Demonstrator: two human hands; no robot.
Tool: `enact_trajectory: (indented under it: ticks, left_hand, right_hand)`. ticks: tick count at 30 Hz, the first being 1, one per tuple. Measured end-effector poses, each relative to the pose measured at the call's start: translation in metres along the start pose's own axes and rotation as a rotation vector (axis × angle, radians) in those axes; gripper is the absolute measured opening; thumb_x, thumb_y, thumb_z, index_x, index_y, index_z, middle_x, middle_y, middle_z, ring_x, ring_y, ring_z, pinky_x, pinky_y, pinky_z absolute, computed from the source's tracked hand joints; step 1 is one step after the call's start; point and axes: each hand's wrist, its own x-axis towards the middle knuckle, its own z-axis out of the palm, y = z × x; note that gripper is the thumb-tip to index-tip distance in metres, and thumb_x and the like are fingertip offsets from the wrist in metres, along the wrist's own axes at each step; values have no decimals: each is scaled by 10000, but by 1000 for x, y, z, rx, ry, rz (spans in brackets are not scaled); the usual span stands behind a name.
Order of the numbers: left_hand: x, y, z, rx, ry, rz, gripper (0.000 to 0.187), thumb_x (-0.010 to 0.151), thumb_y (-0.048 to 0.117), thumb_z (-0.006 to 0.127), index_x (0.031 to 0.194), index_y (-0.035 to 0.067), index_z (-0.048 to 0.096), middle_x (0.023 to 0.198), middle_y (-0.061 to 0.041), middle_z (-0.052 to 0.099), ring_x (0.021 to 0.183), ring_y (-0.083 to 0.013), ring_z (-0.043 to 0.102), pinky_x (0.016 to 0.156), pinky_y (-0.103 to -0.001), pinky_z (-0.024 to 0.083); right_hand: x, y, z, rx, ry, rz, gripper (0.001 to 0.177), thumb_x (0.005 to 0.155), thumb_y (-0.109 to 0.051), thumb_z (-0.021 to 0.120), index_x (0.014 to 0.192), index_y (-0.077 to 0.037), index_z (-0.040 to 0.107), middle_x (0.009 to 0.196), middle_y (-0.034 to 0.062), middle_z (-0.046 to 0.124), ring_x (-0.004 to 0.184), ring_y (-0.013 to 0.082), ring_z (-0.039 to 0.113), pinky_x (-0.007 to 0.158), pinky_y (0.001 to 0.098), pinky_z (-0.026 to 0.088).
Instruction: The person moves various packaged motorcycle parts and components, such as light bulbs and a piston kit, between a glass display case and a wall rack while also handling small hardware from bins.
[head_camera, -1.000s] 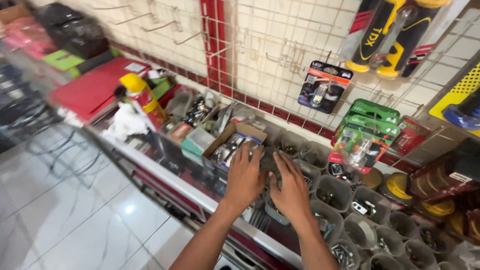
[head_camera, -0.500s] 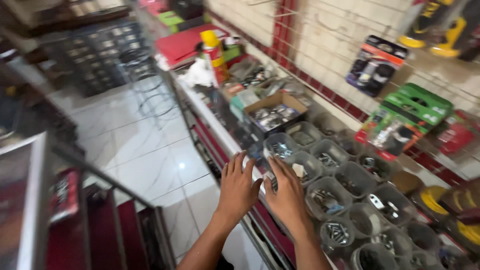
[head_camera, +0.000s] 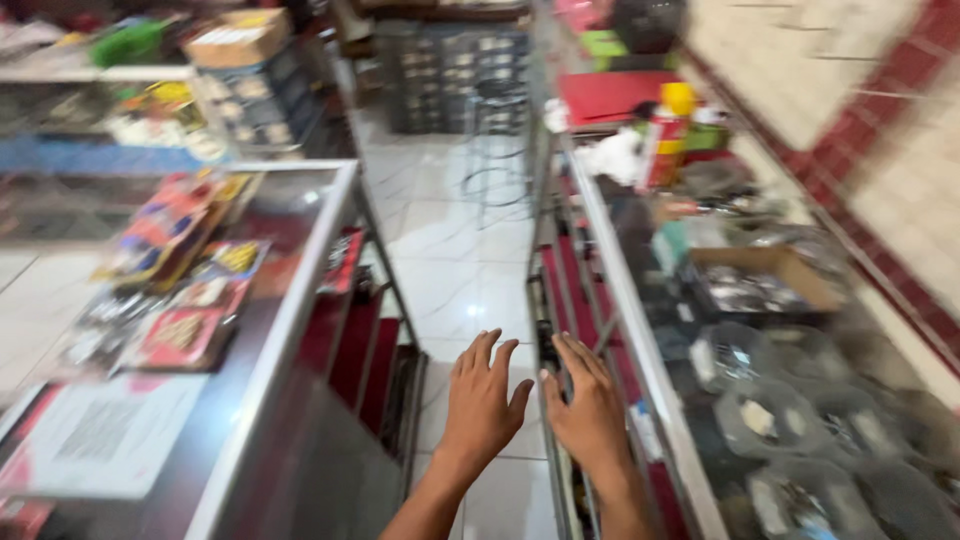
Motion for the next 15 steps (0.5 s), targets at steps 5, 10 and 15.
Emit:
enact_trajectory:
  ticks: [5, 10, 15]
  left_hand:
    - [-27, -50, -51, 64, 146, -148, 554, 842, 179, 777, 1328, 24, 560, 1425, -230, 513, 1349, -424, 454, 1097, -541, 357]
    - [-54, -82, -102, 89, 263, -281, 538, 837, 178, 772, 1311, 23, 570, 1416, -216, 523, 1356, -412, 454, 1109, -538, 353]
    - [-78, -102, -145, 136, 334, -366, 540, 830, 154, 757, 1317, 20, 569, 1423, -231, 513, 1370, -438, 424, 1098, -546, 335]
  right_hand:
    - [4, -46, 55, 20, -153, -91, 484, 890, -209, 692, 1358, -103, 630, 1427, 113, 619, 1341, 308, 551, 1106, 415, 434]
    - [2, -93, 102, 46, -268, -240, 479, 891, -216, 691, 1352, -98, 632, 1412, 121, 623, 1333, 303, 560, 1079, 419, 459]
    - [-1, -137, 138, 42, -348, -338, 473, 888, -204, 709, 1340, -83, 639, 1389, 131, 637, 1316, 315, 567, 1053, 429, 471]
